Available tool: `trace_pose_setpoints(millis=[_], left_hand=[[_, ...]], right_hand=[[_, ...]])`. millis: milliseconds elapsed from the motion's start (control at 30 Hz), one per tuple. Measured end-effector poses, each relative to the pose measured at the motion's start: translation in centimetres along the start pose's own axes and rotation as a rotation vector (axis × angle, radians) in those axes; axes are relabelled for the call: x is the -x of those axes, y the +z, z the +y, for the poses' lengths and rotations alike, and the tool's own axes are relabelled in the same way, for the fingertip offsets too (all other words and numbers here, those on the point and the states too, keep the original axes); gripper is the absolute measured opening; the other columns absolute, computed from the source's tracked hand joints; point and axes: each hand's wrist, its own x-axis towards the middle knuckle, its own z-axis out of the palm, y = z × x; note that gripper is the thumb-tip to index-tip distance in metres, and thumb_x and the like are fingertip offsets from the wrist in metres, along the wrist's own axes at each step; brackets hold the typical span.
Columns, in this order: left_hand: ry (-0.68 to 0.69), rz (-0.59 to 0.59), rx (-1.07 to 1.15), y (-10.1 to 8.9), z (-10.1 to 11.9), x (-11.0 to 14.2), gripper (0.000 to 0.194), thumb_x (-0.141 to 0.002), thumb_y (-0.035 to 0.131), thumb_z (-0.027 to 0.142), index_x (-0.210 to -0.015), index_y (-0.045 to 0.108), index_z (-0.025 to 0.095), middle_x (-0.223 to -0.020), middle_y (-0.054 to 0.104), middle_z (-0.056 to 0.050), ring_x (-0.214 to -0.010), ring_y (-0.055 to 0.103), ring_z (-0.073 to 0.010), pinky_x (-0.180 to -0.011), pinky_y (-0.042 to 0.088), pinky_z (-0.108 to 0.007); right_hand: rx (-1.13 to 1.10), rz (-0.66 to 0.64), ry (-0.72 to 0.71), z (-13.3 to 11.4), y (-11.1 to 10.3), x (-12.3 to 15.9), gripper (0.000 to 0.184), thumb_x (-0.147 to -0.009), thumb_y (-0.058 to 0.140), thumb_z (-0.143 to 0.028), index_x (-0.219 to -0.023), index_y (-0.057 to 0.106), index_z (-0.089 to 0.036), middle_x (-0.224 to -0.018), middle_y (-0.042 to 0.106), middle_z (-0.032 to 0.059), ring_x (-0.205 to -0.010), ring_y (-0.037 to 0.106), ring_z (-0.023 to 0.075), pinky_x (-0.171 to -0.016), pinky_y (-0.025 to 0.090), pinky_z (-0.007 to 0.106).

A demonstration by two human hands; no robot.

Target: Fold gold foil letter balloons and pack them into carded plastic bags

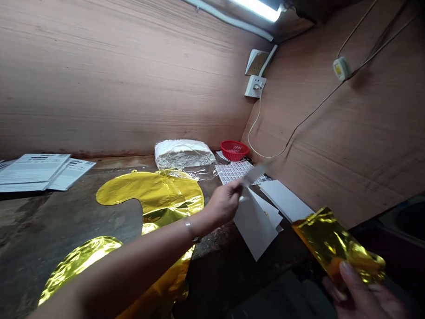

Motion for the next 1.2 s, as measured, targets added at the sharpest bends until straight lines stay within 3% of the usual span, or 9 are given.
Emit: trace_pose_setpoints(millis=[100, 200, 300, 400, 533, 733, 833, 933, 1200], left_hand=[[-0.209, 0.192, 0.18, -6.0, 0.4, 6.8, 0.042, -0.099, 0.029, 0.031, -0.125, 0.053, 0.009, -0.117, 0.065, -0.012, -0.103, 0.062, -0.0234, -0.086, 0.05, -0.033], [-0.461, 0.374, 0.314, -11.0, 0.0, 15.1, 0.039, -0.094, 0.047, 0.043, -0.113, 0.062, 0.013, -0.113, 0.067, -0.009, -0.102, 0.061, -0.0248, -0.087, 0.049, -0.034], [-0.611, 0.47, 0.342, -13.6, -0.7, 21.6, 0.044, -0.089, 0.053, 0.052, -0.111, 0.063, 0.015, -0.108, 0.069, -0.007, -0.099, 0.062, -0.0251, -0.084, 0.05, -0.035], [-0.683, 0.524, 0.399, -14.3, -1.7, 25.0, 0.051, -0.086, 0.055, 0.058, -0.11, 0.063, 0.014, -0.103, 0.07, -0.008, -0.091, 0.064, -0.0244, -0.078, 0.051, -0.034], [-0.645, 0.55, 0.478, -14.1, -2.8, 26.5, 0.05, -0.087, 0.056, 0.056, -0.112, 0.064, 0.014, -0.105, 0.07, -0.008, -0.092, 0.064, -0.0236, -0.08, 0.051, -0.033], [-0.632, 0.536, 0.526, -13.5, -3.1, 26.8, 0.043, -0.091, 0.051, 0.053, -0.108, 0.065, 0.016, -0.087, 0.072, -0.005, -0.075, 0.066, -0.0218, -0.066, 0.054, -0.031], [-0.542, 0.522, 0.372, -13.6, -2.7, 26.7, 0.042, -0.095, 0.046, 0.046, -0.123, 0.062, 0.019, -0.108, 0.071, -0.006, -0.098, 0.067, -0.0254, -0.085, 0.054, -0.036], [-0.444, 0.484, 0.143, -13.6, -2.6, 26.7, 0.04, -0.097, 0.044, 0.036, -0.132, 0.058, 0.022, -0.133, 0.06, -0.006, -0.123, 0.056, -0.0257, -0.108, 0.041, -0.039], [-0.333, 0.233, -0.226, -12.3, -4.2, 28.2, 0.053, -0.09, 0.041, 0.011, -0.14, 0.047, 0.028, -0.145, 0.048, -0.001, -0.136, 0.042, -0.0227, -0.117, 0.028, -0.046]], right_hand=[[0.014, -0.236, 0.167, -0.3, 5.7, 2.9, 0.04, -0.059, 0.084, -0.05, -0.071, 0.06, -0.021, -0.059, 0.056, -0.0026, -0.045, 0.044, 0.0086, -0.037, 0.039, 0.021], [0.098, -0.63, 0.255, 1.6, 11.5, 6.6, 0.042, -0.067, 0.078, -0.054, -0.084, 0.061, -0.019, -0.067, 0.06, -0.0011, -0.047, 0.047, 0.0093, -0.038, 0.041, 0.021], [0.245, -0.979, 0.295, 3.7, 15.7, 9.7, 0.037, -0.075, 0.071, -0.049, -0.088, 0.059, -0.017, -0.063, 0.057, -0.0027, -0.045, 0.051, 0.0105, -0.04, 0.043, 0.023], [0.35, -0.975, 0.186, 4.0, 18.1, 10.8, 0.052, -0.074, 0.071, -0.041, -0.118, 0.054, -0.02, -0.062, 0.051, -0.0083, -0.041, 0.054, 0.0122, -0.037, 0.043, 0.023], [0.374, -0.974, 0.174, 2.9, 20.1, 11.2, 0.081, -0.071, 0.074, -0.037, -0.142, 0.036, -0.032, -0.063, 0.041, -0.0114, -0.04, 0.056, 0.0134, -0.036, 0.046, 0.025], [0.525, -1.123, 0.364, 4.8, 22.3, 14.2, 0.059, -0.076, 0.064, -0.028, -0.131, 0.045, -0.022, -0.057, 0.045, -0.0111, -0.038, 0.055, 0.0124, -0.035, 0.044, 0.022], [0.546, -1.097, 0.368, 6.0, 22.4, 15.0, 0.051, -0.075, 0.063, -0.028, -0.122, 0.045, -0.021, -0.055, 0.046, -0.0119, -0.038, 0.054, 0.0131, -0.035, 0.044, 0.022], [0.552, -1.065, 0.367, 6.3, 22.4, 15.2, 0.047, -0.074, 0.062, -0.028, -0.118, 0.044, -0.021, -0.054, 0.048, -0.0119, -0.038, 0.053, 0.014, -0.034, 0.045, 0.024], [0.557, -1.157, 0.158, 7.3, 23.1, 14.9, 0.043, -0.076, 0.062, -0.028, -0.118, 0.055, -0.019, -0.07, 0.067, -0.0007, -0.045, 0.059, 0.0164, -0.044, 0.049, 0.028]])
